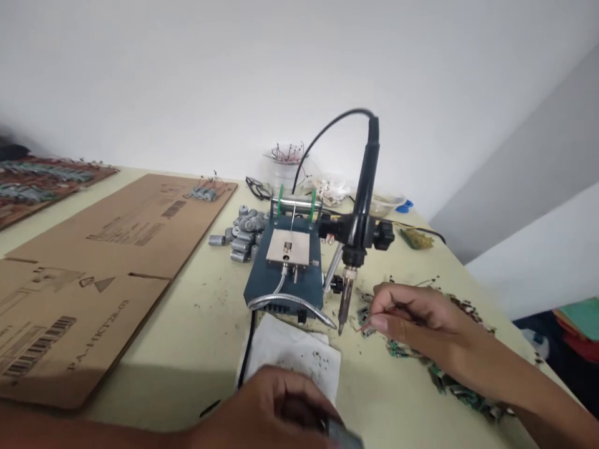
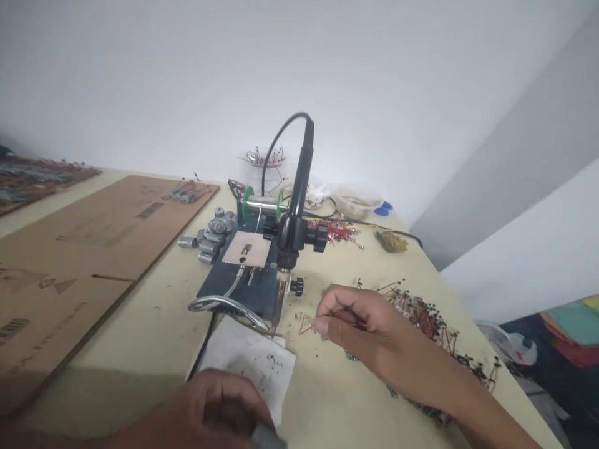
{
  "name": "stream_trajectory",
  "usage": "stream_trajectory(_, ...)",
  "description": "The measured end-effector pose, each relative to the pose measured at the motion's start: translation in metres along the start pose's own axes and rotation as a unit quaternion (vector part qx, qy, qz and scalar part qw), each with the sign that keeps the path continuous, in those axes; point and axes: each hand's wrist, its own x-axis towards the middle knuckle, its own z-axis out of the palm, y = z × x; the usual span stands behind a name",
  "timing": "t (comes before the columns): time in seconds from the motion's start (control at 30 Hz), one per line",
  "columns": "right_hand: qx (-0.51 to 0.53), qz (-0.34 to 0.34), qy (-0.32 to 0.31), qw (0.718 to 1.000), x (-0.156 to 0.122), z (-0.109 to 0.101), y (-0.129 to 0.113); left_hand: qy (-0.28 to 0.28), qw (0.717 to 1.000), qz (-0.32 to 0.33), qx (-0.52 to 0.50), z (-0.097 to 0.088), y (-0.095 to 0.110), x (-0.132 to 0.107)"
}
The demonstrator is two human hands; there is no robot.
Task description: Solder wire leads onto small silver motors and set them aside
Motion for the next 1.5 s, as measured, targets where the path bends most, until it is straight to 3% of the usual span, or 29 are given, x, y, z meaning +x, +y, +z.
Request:
stream_trajectory(0.13, 0.036, 0.002, -0.011, 0.999, -0.003, 0.016, 0.001, 0.030, 0.990, 0.003, -0.135, 0.001, 0.026, -0.007)
stream_trajectory(0.33, 0.088, -0.005, -0.003, 0.996, 0.000, 0.032, 0.016, 0.080, 0.985, 0.049, -0.147, 0.002, 0.041, -0.013)
stream_trajectory(0.5, 0.119, -0.017, 0.018, 0.993, 0.001, 0.040, 0.020, 0.081, 0.984, 0.037, -0.153, 0.000, 0.041, -0.012)
stream_trajectory(1.5, 0.043, -0.076, 0.069, 0.994, 0.005, 0.049, 0.024, 0.076, 0.985, 0.046, -0.146, -0.001, 0.042, -0.013)
